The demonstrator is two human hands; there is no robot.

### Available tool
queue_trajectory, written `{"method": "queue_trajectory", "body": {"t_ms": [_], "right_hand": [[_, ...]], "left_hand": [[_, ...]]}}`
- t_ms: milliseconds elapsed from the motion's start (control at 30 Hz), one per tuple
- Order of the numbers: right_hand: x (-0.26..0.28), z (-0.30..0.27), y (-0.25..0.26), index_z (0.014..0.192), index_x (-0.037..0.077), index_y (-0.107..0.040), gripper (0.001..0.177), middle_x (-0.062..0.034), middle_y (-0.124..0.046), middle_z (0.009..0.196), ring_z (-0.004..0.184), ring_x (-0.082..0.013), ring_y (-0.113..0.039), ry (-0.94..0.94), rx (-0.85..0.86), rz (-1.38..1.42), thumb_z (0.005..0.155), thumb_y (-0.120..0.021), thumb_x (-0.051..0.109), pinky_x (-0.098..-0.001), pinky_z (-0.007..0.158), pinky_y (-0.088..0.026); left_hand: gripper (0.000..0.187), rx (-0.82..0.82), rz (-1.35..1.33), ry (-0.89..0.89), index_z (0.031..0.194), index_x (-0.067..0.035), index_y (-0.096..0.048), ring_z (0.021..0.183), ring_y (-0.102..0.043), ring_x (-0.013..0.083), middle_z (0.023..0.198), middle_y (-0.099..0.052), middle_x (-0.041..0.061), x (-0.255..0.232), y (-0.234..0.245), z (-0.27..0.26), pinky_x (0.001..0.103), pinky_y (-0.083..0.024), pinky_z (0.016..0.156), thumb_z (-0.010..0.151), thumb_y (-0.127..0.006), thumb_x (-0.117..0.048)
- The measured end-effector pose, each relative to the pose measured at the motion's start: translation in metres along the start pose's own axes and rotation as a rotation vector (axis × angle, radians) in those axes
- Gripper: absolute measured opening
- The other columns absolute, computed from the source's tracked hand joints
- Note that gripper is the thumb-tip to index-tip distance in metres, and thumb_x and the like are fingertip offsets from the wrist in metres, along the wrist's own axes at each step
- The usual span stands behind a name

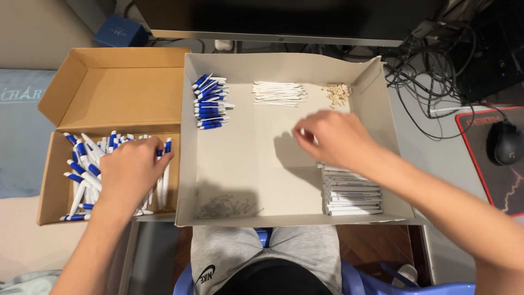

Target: Assembling pens from individual components including barrels, ink refills, and caps.

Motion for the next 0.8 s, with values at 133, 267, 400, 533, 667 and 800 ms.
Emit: {"method": "queue_trajectory", "body": {"t_ms": [133,267,400,533,667,800], "right_hand": [[0.011,-0.036,-0.009,0.103,0.015,-0.080,0.023,-0.0014,-0.081,0.083,0.070,-0.0187,-0.076,-0.023,0.088,0.079,0.102,-0.058,0.023,-0.0346,0.051,-0.067],[0.013,-0.051,-0.003,0.099,0.020,-0.078,0.020,0.0004,-0.078,0.079,0.085,-0.0230,-0.073,-0.198,0.173,0.146,0.095,-0.059,0.026,-0.0426,0.074,-0.063],[0.001,-0.053,-0.008,0.102,0.017,-0.080,0.024,0.0026,-0.082,0.097,0.088,-0.0210,-0.075,-0.178,0.059,0.179,0.098,-0.058,0.027,-0.0463,0.060,-0.060],[-0.003,-0.047,-0.005,0.097,0.017,-0.080,0.025,0.0050,-0.082,0.094,0.086,-0.0168,-0.074,-0.226,0.015,0.237,0.097,-0.057,0.025,-0.0423,0.062,-0.058],[-0.007,-0.046,0.000,0.098,0.011,-0.079,0.025,-0.0001,-0.081,0.092,0.081,-0.0172,-0.074,-0.121,-0.121,0.364,0.100,-0.058,0.025,-0.0360,0.069,-0.056],[-0.004,-0.051,0.004,0.103,0.006,-0.074,0.020,-0.0039,-0.074,0.090,0.076,-0.0183,-0.066,0.035,-0.285,0.454,0.102,-0.060,0.020,-0.0324,0.070,-0.051]], "left_hand": [[0.034,0.082,0.104,0.036,0.098,-0.026,-0.071,0.083,-0.075,0.0303,0.080,-0.076,0.003,-0.005,0.001,0.008,0.044,-0.054,0.063,0.098,-0.060,-0.057],[0.031,0.127,0.008,0.044,0.098,-0.023,-0.077,0.098,-0.078,0.0320,0.087,-0.079,0.002,-0.011,0.003,0.012,0.049,-0.058,0.085,0.091,-0.065,-0.051],[0.030,0.199,-0.199,0.261,0.088,-0.022,-0.066,0.090,-0.073,0.0295,0.083,-0.077,0.003,-0.019,0.040,0.012,0.044,-0.052,0.078,0.088,-0.052,-0.049],[0.020,-0.195,-0.527,0.256,0.101,-0.016,-0.071,0.083,-0.068,0.0179,0.079,-0.072,-0.007,0.001,0.070,-0.019,0.042,-0.049,0.076,0.090,-0.069,-0.032],[0.012,-0.498,-1.063,-0.033,0.112,0.004,-0.061,0.081,-0.060,0.0155,0.095,-0.061,0.012,-0.025,0.113,-0.061,0.024,-0.048,0.074,0.106,-0.067,0.012],[0.019,-0.404,-1.109,-0.204,0.109,0.006,-0.065,0.093,-0.072,0.0200,0.104,-0.070,0.015,-0.064,0.122,-0.075,0.026,-0.057,0.087,0.093,-0.075,0.009]]}}
Point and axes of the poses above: each hand's wrist, its own z-axis towards the middle knuckle, its own y-axis out of the back of the hand, x = y × z, the point moved 2 cm from there along z, towards the middle knuckle
